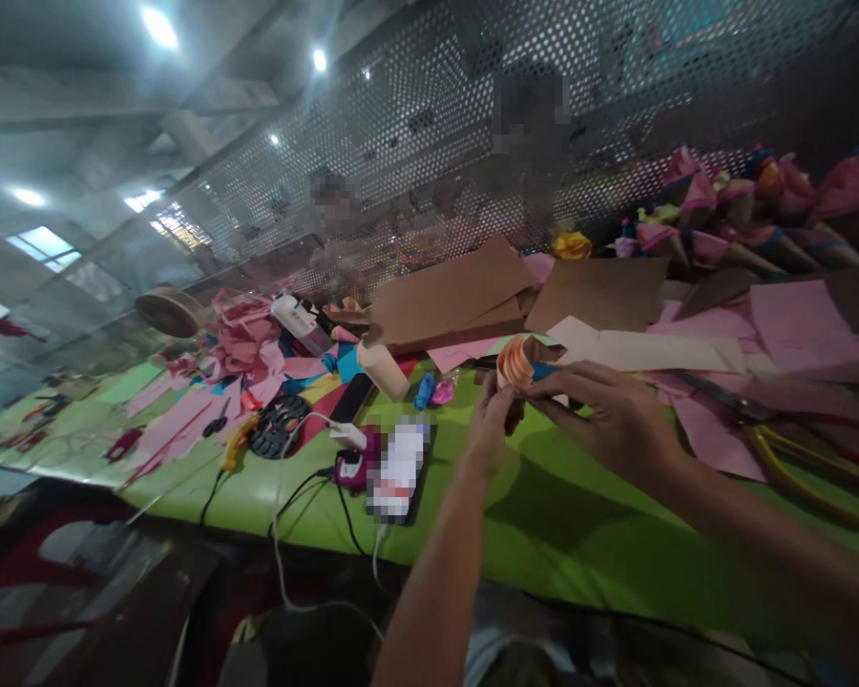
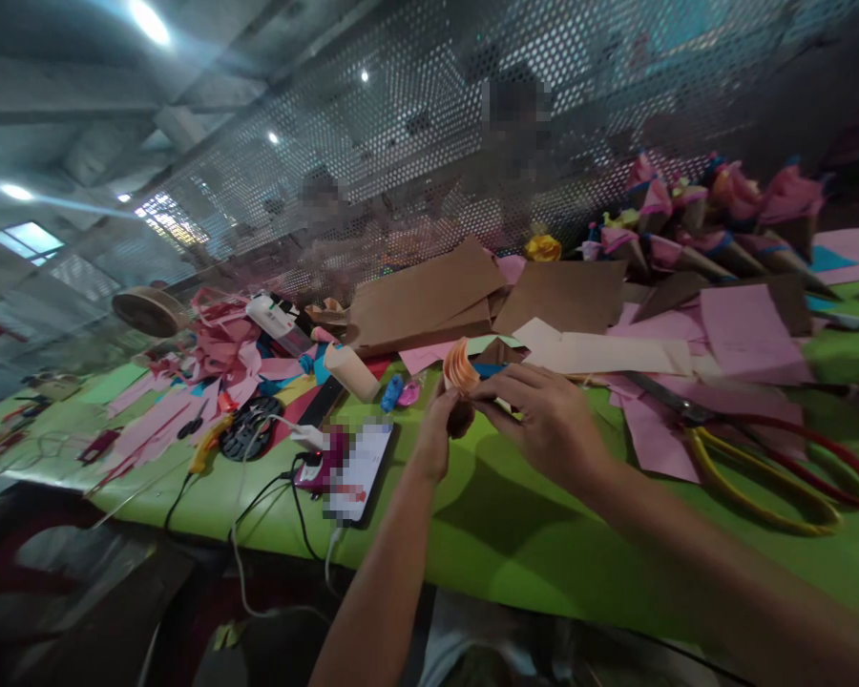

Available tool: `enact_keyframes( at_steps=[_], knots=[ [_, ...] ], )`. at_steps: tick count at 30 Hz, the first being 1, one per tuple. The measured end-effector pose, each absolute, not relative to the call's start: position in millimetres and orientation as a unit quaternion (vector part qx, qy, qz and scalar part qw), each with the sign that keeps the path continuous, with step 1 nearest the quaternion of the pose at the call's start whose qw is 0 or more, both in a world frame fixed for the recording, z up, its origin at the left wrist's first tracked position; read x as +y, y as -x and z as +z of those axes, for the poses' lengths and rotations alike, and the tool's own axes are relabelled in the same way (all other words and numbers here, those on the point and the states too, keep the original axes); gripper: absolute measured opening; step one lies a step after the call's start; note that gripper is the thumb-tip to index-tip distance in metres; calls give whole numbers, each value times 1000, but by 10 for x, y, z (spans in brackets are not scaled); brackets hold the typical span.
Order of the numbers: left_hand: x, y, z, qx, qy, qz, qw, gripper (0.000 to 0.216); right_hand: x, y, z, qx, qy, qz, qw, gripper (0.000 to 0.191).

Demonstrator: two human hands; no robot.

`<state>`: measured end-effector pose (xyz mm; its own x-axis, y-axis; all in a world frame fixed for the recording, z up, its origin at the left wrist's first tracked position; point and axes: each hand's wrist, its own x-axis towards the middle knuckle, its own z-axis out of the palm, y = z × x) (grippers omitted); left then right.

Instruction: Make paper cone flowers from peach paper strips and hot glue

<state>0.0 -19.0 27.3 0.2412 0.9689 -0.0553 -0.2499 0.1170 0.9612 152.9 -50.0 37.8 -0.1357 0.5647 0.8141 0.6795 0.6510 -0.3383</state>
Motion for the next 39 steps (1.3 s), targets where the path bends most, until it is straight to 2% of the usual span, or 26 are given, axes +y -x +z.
enact_keyframes(
  at_steps=[12,23,31,39],
  knots=[
    [-198,-10,259,380,-462,471,648,48,-502,-1513,349,-748,405,-46,524,14],
    [-196,-2,211,393,-454,474,644,40,-480,-1494,300,-723,412,79,549,17],
    [-260,-13,352,423,-454,463,633,46,-497,-1491,305,-750,418,-38,512,16],
    [-272,-13,359,421,-455,461,635,32,-503,-1489,362,-727,418,5,544,12]
  ],
)
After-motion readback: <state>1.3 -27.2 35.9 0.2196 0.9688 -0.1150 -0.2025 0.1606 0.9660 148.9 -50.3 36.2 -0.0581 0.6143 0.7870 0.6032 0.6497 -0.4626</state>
